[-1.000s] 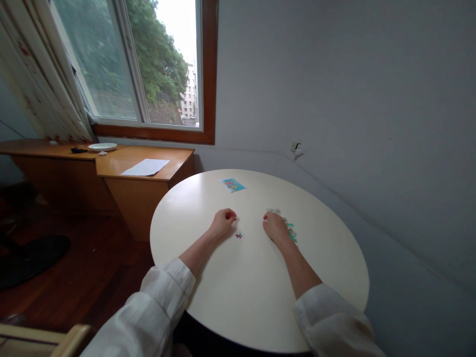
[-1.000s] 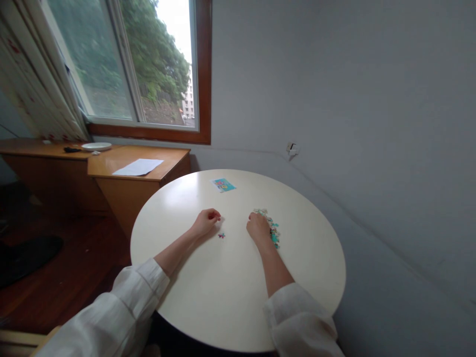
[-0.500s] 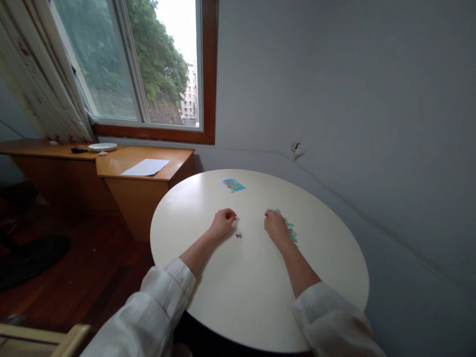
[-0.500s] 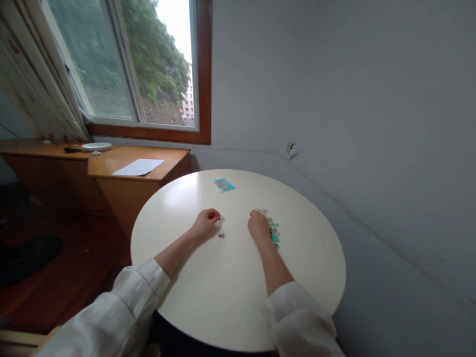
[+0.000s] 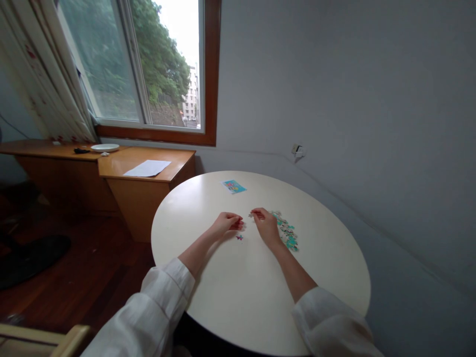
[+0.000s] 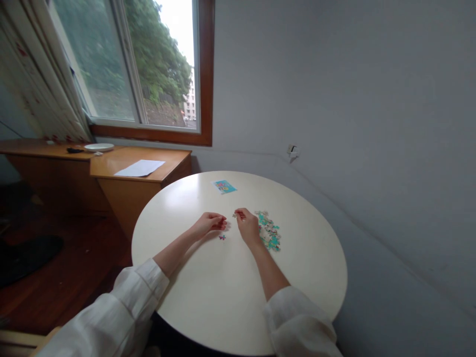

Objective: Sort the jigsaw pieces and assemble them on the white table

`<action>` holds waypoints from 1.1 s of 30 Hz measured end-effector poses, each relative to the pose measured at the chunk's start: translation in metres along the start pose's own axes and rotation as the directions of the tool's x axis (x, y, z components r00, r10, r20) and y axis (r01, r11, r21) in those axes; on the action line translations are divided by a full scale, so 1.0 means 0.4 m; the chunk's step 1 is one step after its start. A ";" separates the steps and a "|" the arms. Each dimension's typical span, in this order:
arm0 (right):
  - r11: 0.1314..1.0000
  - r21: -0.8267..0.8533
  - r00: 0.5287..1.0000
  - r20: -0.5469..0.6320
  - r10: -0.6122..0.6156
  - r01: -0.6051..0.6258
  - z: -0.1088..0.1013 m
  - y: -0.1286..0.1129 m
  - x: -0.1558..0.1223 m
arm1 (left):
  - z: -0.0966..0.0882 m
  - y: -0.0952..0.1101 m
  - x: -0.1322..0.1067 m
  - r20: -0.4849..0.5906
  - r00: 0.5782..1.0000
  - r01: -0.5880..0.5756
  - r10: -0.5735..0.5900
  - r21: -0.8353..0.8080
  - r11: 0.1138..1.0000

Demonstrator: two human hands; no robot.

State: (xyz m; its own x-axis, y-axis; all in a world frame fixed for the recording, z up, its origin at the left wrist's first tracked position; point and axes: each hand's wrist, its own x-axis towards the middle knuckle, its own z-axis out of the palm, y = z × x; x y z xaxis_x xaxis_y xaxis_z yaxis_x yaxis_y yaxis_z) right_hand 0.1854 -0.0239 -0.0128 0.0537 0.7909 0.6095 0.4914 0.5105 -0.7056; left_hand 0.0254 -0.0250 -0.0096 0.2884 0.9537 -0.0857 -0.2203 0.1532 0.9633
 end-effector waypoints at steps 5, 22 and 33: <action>0.994 0.103 0.996 0.080 -0.043 0.035 0.024 -0.039 -0.019 | 0.011 0.008 -0.004 0.071 0.996 0.059 -0.053 -0.079 0.995; 0.953 0.299 0.984 0.175 -0.008 -0.045 0.033 -0.035 -0.023 | 0.007 0.008 -0.004 -0.018 1.000 0.014 -0.016 -0.092 0.996; 0.891 -0.418 0.979 0.026 0.204 -0.175 -0.077 0.097 0.028 | -0.008 0.006 0.001 -0.120 0.993 0.010 -0.017 -0.056 0.998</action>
State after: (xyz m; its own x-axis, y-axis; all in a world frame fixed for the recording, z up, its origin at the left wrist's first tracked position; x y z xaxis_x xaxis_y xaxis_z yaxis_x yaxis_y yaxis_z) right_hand 0.2318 -0.0056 -0.0222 0.1300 0.8872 0.4427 0.7922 0.1756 -0.5844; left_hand 0.0221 -0.0235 -0.0080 0.1783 0.9751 -0.1316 -0.2688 0.1769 0.9468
